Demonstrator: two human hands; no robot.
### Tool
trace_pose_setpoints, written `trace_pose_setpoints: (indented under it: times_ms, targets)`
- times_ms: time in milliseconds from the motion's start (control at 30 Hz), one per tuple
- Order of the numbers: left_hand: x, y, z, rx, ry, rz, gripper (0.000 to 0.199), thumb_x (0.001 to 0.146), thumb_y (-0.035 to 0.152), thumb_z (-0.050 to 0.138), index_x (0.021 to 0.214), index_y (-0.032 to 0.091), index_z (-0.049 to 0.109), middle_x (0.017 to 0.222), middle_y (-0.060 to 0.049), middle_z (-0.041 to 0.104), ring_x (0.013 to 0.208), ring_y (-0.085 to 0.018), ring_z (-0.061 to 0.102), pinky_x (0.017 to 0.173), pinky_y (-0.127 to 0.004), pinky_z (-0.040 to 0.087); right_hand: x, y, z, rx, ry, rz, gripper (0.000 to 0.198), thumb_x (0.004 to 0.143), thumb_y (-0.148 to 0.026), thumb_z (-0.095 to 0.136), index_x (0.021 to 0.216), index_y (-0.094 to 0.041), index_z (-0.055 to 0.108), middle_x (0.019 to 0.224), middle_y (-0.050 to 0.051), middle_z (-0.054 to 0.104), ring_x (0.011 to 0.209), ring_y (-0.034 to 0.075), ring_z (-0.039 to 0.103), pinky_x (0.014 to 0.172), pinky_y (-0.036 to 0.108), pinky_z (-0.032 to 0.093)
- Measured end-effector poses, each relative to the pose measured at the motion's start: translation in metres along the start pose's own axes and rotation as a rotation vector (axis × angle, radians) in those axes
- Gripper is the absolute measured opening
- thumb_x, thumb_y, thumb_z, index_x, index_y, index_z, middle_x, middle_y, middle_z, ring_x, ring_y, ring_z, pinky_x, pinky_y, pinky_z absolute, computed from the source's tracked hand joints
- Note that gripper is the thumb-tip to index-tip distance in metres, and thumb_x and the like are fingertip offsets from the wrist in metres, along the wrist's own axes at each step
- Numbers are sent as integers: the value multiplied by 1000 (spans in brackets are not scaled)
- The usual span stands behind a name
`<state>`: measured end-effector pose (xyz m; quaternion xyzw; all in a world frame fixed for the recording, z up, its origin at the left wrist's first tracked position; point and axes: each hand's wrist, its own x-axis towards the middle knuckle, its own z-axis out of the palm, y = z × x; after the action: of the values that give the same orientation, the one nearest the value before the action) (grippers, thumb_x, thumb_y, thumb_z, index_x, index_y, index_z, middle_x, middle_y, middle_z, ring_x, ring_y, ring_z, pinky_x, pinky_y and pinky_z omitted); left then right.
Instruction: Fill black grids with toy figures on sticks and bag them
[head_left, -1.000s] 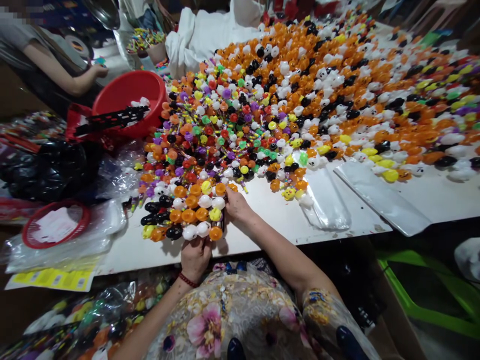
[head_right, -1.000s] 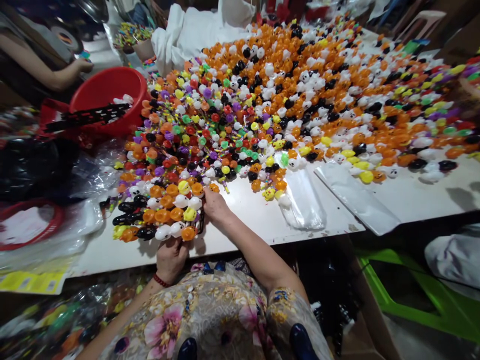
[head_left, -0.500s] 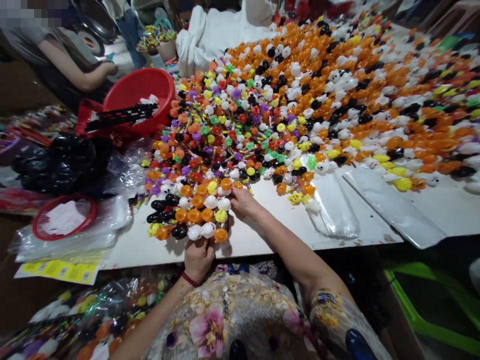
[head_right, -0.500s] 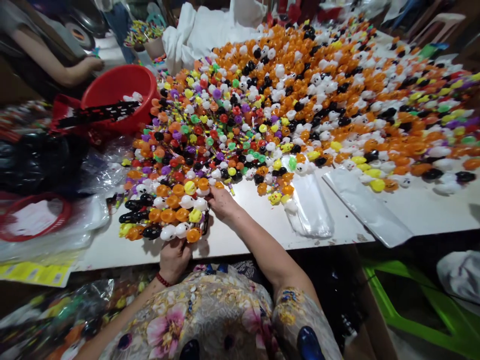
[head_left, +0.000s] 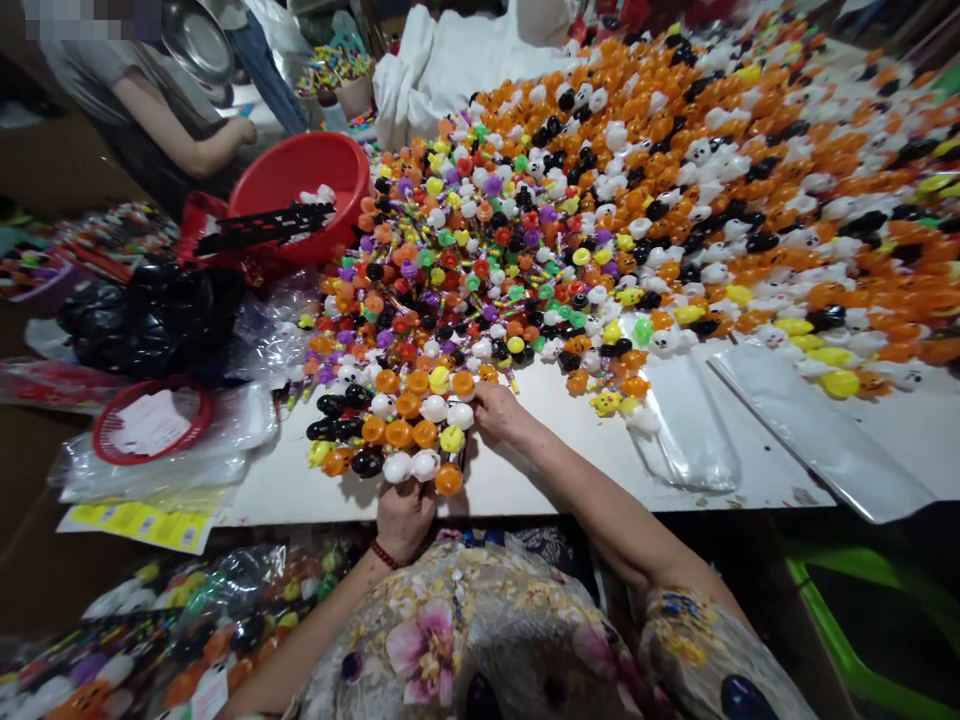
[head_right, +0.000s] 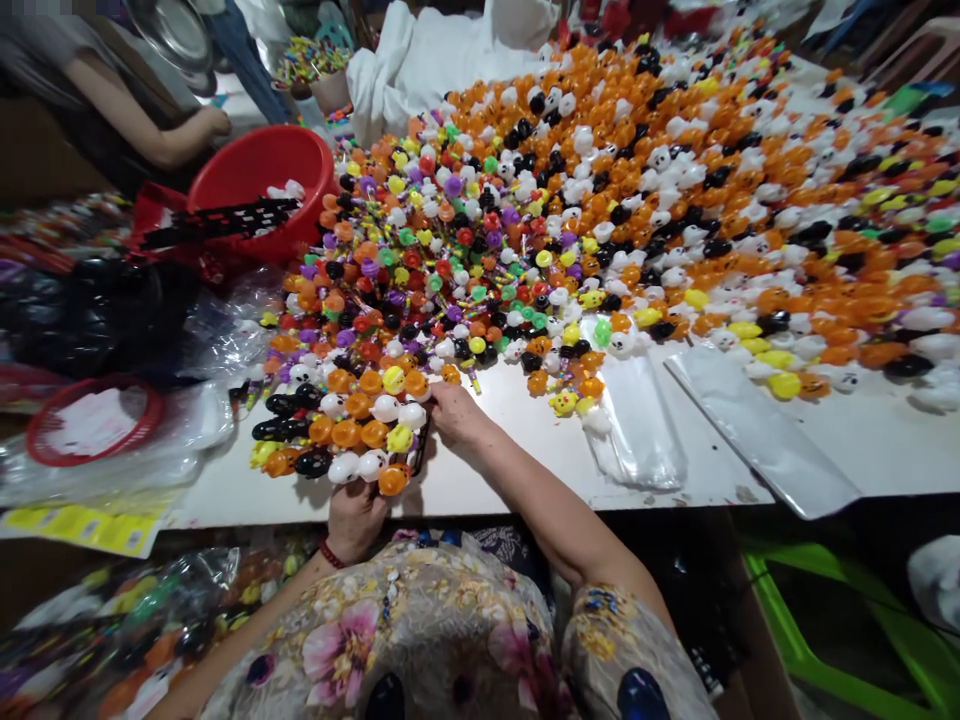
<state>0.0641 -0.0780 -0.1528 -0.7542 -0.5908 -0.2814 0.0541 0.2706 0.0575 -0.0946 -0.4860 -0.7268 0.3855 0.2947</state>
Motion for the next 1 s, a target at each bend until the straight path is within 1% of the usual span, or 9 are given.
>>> trace_pose_setpoints:
  times_ms: [167, 267, 367, 500, 633, 800, 867, 933, 1000]
  targets:
    - [3, 0, 1, -46, 13, 17, 20, 92, 32, 50, 90, 23, 68, 71, -5, 68, 61, -19, 61, 63, -31, 50, -8, 0, 10, -109, 40, -34, 16, 81, -12, 48, 83, -18, 62, 86, 5, 64, 81, 19, 56, 76, 30, 45]
    - [7, 1, -2, -92, -38, -6, 20, 91, 32, 51, 93, 22, 69, 78, -7, 70, 70, -20, 65, 67, -31, 53, -12, -3, 13, -153, 68, -28, 15, 81, -12, 47, 82, -19, 60, 86, 6, 63, 80, 19, 55, 75, 30, 45]
    - [10, -6, -12, -151, -74, -47, 20, 89, 31, 53, 94, 21, 70, 84, -7, 71, 78, -21, 66, 70, -31, 55, -23, -8, 20, -170, 113, -28, 14, 80, -12, 46, 79, -20, 58, 82, 4, 62, 77, 18, 55, 73, 28, 45]
    - [7, -24, -32, -251, -78, -138, 24, 88, 31, 50, 82, 20, 70, 84, -7, 71, 78, -20, 65, 69, -30, 55, -53, -12, 40, -145, 166, -41, 17, 85, -15, 44, 79, -20, 59, 80, 4, 61, 74, 17, 56, 71, 28, 47]
    - [2, -36, -48, -366, 6, -227, 24, 87, 35, 51, 83, 20, 70, 84, -6, 71, 77, -20, 64, 70, -30, 55, -74, -16, 54, -48, 125, -89, 24, 87, -18, 45, 92, -20, 67, 89, 8, 68, 84, 20, 63, 80, 34, 52]
    - [-3, -41, -61, -436, 50, -380, 20, 83, 38, 55, 81, 21, 65, 80, -4, 65, 76, -19, 62, 72, -31, 55, -63, -30, 35, 131, 247, 1, 35, 92, -38, 47, 114, -21, 69, 112, 11, 71, 103, 25, 66, 94, 42, 52]
    - [-1, -45, -68, -428, 182, -505, 20, 83, 39, 55, 88, 21, 64, 88, -5, 65, 85, -20, 63, 81, -34, 55, -55, -41, 25, 207, 284, 39, 45, 94, -49, 45, 122, -21, 67, 121, 11, 69, 112, 26, 64, 101, 45, 50]
    - [8, -49, -76, -472, 316, -603, 30, 87, 41, 52, 106, 20, 62, 112, -9, 64, 107, -22, 60, 97, -38, 50, -48, -54, 20, 260, 264, 40, 55, 94, -57, 44, 130, -21, 63, 131, 11, 64, 124, 27, 58, 109, 47, 44]
    - [25, -54, -82, -590, 367, -657, 45, 92, 45, 47, 128, 21, 54, 140, -12, 52, 132, -23, 47, 113, -40, 38, -43, -66, 20, 281, 199, 4, 61, 94, -63, 40, 135, -22, 59, 141, 9, 57, 136, 26, 47, 116, 47, 36]
